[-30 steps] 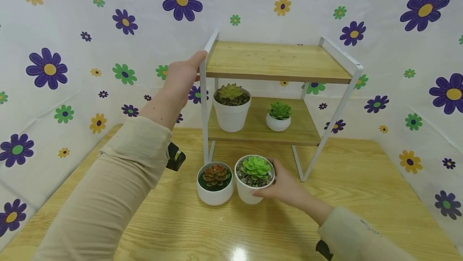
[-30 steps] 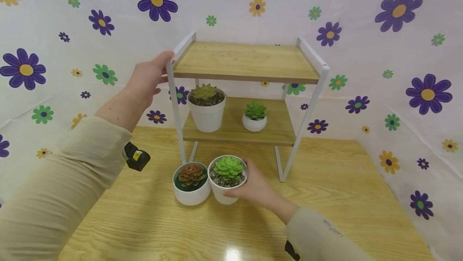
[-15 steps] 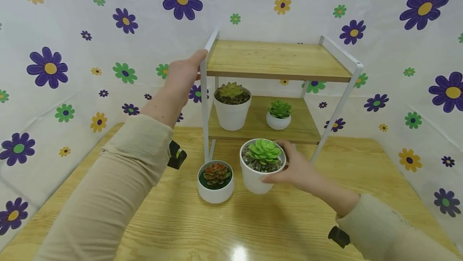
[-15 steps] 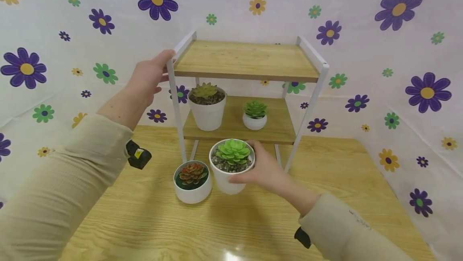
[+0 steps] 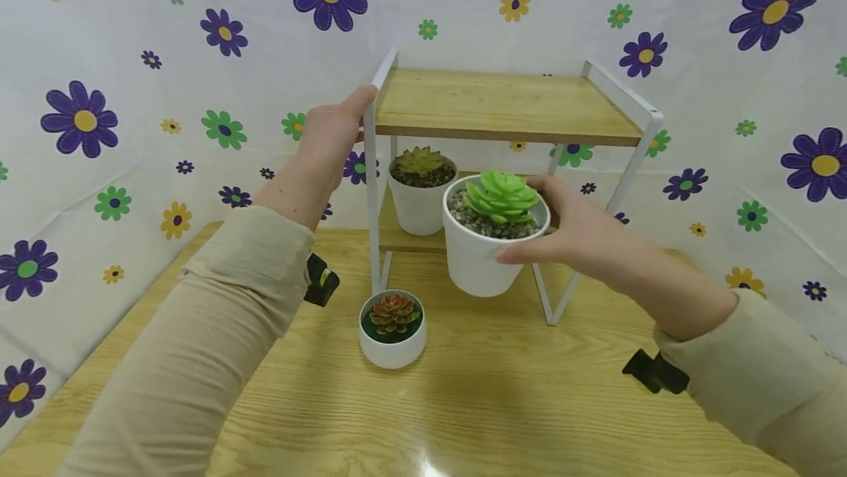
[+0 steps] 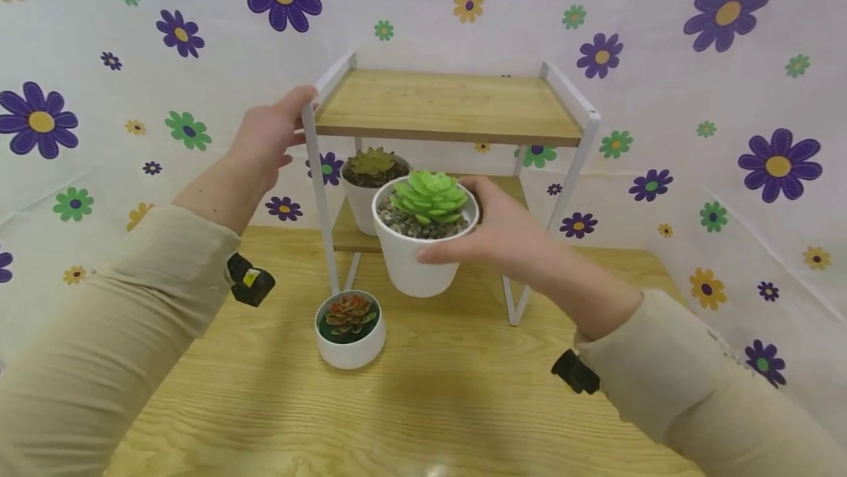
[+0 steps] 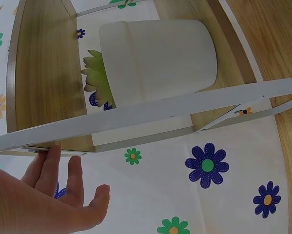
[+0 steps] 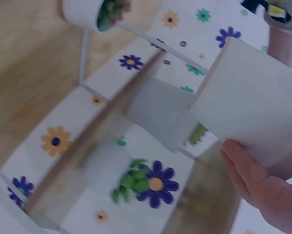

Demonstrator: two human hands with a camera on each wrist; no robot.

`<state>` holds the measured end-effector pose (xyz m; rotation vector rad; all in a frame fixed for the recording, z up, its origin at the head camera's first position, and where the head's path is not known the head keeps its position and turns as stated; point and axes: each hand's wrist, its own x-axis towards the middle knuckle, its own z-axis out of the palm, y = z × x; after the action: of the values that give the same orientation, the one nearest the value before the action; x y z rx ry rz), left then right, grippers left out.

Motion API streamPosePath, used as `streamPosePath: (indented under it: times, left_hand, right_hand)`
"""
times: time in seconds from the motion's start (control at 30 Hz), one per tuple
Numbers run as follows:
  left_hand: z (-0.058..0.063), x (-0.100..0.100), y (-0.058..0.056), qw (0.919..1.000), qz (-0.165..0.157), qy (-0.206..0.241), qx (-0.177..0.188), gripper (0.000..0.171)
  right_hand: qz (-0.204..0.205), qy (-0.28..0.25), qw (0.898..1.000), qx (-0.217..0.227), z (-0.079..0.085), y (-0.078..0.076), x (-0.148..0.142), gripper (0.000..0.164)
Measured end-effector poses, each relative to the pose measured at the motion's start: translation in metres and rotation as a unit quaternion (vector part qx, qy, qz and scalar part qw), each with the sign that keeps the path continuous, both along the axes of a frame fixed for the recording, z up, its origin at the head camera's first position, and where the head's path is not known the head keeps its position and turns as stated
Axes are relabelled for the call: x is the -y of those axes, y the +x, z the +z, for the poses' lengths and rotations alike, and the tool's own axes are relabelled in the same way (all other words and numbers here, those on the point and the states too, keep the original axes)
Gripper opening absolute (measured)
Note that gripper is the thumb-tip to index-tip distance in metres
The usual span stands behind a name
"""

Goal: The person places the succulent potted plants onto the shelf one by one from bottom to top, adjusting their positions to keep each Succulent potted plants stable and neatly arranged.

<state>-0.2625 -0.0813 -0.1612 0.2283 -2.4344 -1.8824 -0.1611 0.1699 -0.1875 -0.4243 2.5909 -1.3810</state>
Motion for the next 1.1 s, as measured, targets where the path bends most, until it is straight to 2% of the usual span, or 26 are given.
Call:
streamPosePath:
  times: [0.17,0.27,0.43,0.5,0.83,1.1]
  left_hand:
    - [0.0,0.0,0.0,1.0,0.001,0.003,-0.003,0.057]
    - [0.0,0.0,0.0,1.0,0.002,0.003,-0.005,0.057]
    - [0.0,0.0,0.0,1.0,0.002,0.002,-0.008,0.058]
    - [0.0,0.0,0.0,1.0,0.003,0.002,-0.006,0.059]
    - [0.0,-0.001,0.0,1.0,0.006,-0.002,-0.003,0.06]
    - [0.0,-0.003,-0.001,0.9999,0.01,0.006,0.0,0.062]
  right_hand:
    - [-0.008,-0.008,1.0,-0.02,0.034,-0.006,0.002,0.078]
    - [0.005,-0.017,0.999,-0.04,0.052,-0.011,0.003,0.067]
    - [-0.007,-0.017,0.999,-0.051,0.076,-0.023,0.007,0.073]
    - [-0.032,-0.007,0.999,-0.043,0.084,-0.029,0.01,0.081]
    - [-0.07,-0.04,0.995,-0.06,0.103,-0.057,0.032,0.074]
    - [-0.104,-0.038,0.991,-0.069,0.108,-0.081,0.048,0.08]
